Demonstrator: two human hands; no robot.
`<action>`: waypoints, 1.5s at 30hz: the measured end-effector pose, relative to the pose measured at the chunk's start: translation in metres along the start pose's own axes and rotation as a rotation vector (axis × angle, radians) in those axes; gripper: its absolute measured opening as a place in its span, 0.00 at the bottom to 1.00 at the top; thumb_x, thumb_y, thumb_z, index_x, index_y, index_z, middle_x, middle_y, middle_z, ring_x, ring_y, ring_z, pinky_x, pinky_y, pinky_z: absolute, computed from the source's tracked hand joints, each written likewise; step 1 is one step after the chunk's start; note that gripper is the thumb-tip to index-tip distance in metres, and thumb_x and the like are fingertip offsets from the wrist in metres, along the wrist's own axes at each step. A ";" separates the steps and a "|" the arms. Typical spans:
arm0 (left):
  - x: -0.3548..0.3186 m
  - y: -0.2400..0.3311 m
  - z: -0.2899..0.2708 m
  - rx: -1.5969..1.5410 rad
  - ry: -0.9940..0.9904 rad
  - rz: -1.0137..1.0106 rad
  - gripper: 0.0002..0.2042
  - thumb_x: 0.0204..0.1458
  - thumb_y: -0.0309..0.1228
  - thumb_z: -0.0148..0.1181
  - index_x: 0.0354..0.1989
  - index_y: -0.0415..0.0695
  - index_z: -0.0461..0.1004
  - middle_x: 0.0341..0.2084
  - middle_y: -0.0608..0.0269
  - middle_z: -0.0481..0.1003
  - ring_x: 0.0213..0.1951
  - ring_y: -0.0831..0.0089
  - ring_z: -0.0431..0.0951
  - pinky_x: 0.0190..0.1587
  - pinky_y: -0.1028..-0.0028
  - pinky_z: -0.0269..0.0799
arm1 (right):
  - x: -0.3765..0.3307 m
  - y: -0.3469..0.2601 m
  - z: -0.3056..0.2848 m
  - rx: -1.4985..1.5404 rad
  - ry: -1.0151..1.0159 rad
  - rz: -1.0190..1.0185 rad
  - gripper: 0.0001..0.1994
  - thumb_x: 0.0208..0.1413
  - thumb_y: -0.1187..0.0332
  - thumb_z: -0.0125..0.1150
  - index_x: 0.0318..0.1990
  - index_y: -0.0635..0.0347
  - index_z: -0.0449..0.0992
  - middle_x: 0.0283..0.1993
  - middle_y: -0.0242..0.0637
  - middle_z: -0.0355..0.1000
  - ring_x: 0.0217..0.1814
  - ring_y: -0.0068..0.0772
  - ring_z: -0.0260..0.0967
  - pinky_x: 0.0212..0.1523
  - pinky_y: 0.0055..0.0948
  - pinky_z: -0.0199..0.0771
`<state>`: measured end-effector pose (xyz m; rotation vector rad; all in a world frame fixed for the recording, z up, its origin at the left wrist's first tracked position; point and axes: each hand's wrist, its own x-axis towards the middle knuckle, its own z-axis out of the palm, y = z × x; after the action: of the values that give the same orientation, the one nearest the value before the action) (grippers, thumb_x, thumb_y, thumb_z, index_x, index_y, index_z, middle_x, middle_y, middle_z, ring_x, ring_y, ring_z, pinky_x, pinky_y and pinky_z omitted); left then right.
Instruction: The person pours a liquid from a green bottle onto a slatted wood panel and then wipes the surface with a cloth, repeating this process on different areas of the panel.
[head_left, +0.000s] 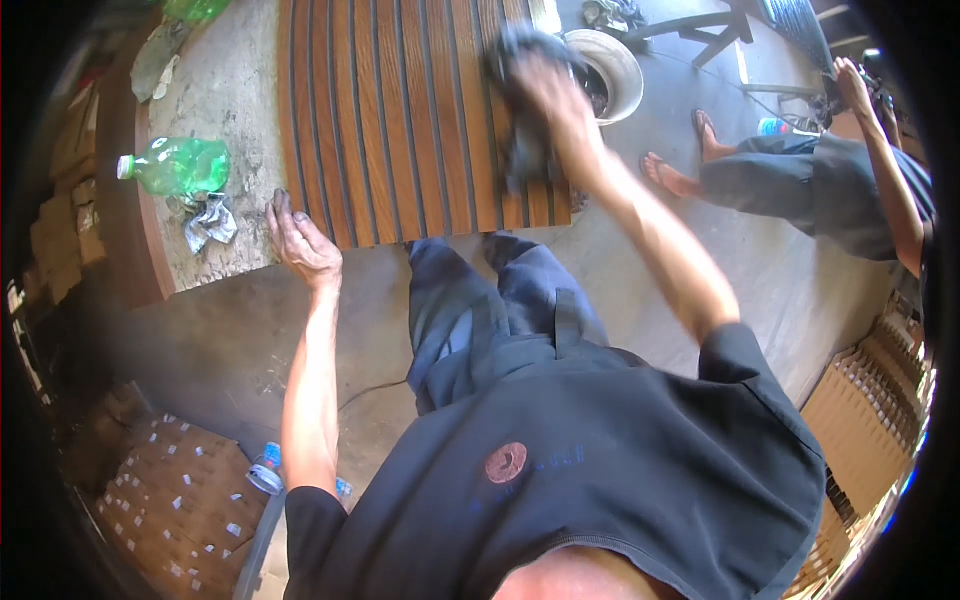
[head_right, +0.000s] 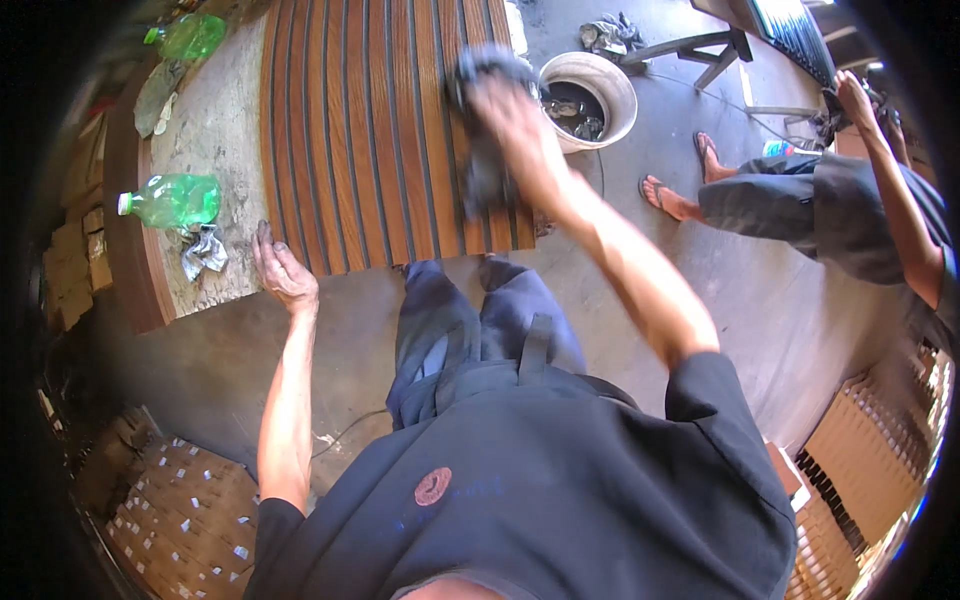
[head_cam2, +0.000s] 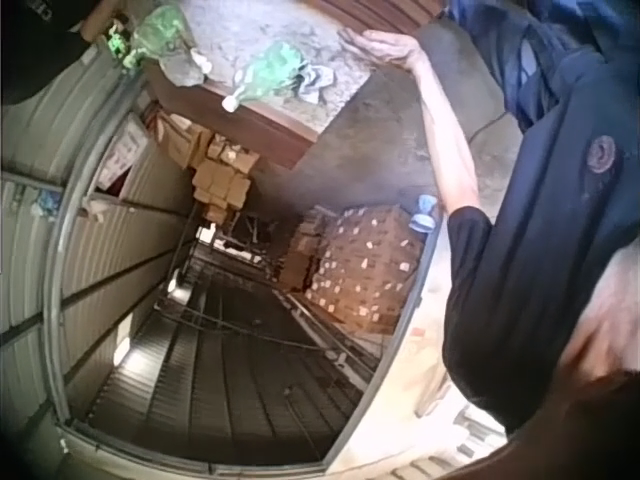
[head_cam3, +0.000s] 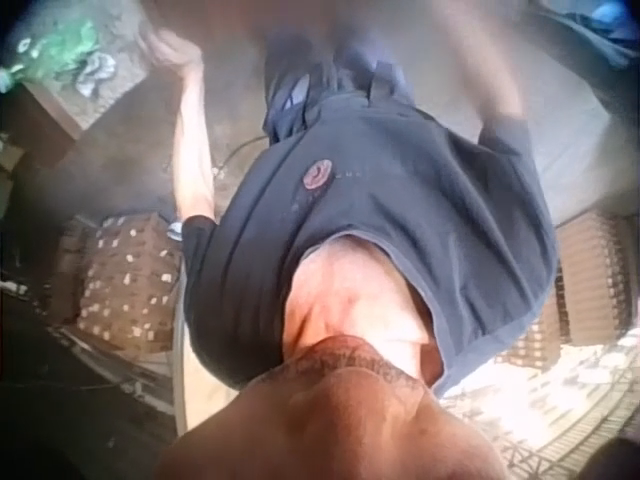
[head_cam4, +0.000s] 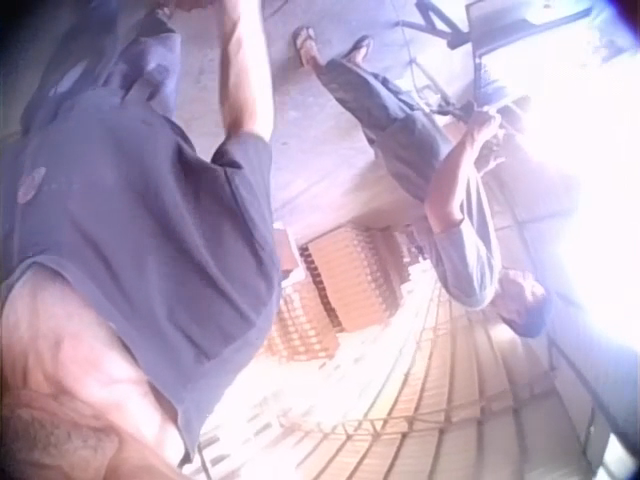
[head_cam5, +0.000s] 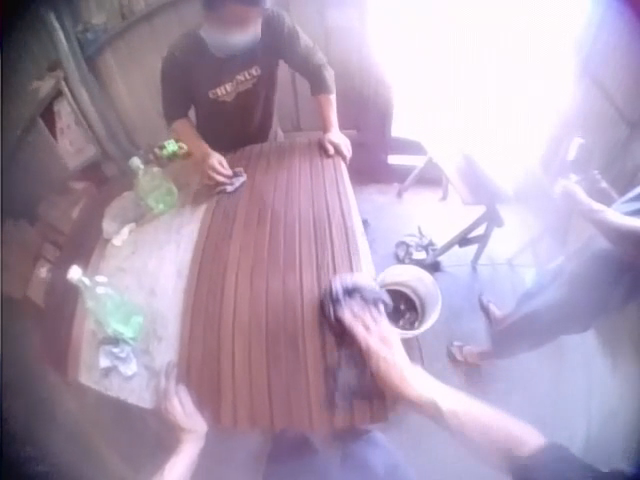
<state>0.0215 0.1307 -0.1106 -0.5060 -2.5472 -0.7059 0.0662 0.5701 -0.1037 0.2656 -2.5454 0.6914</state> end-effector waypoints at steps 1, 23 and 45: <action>-0.007 -0.002 -0.004 0.006 0.002 -0.019 0.20 0.73 0.29 0.46 0.64 0.27 0.73 0.64 0.37 0.76 0.70 0.34 0.69 0.74 0.45 0.61 | -0.032 -0.031 -0.004 0.026 -0.064 0.029 0.29 0.59 0.80 0.59 0.70 0.65 0.72 0.72 0.59 0.71 0.76 0.63 0.67 0.76 0.56 0.66; -0.003 0.001 -0.008 0.068 -0.031 -0.170 0.23 0.73 0.34 0.42 0.64 0.29 0.74 0.66 0.39 0.75 0.72 0.34 0.67 0.74 0.45 0.59 | 0.118 0.075 0.075 -0.228 -0.147 -0.006 0.32 0.56 0.69 0.66 0.71 0.62 0.70 0.74 0.57 0.69 0.78 0.59 0.65 0.77 0.54 0.65; -0.003 0.007 -0.006 0.071 0.053 -0.212 0.20 0.70 0.32 0.46 0.62 0.33 0.76 0.63 0.45 0.78 0.70 0.40 0.71 0.71 0.47 0.64 | 0.072 -0.179 0.125 0.232 -0.396 -0.485 0.26 0.59 0.73 0.60 0.67 0.66 0.75 0.66 0.59 0.76 0.74 0.58 0.71 0.75 0.60 0.68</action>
<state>0.0286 0.1321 -0.1048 -0.1922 -2.5897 -0.6885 0.0084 0.3488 -0.0858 1.1556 -2.5907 0.7944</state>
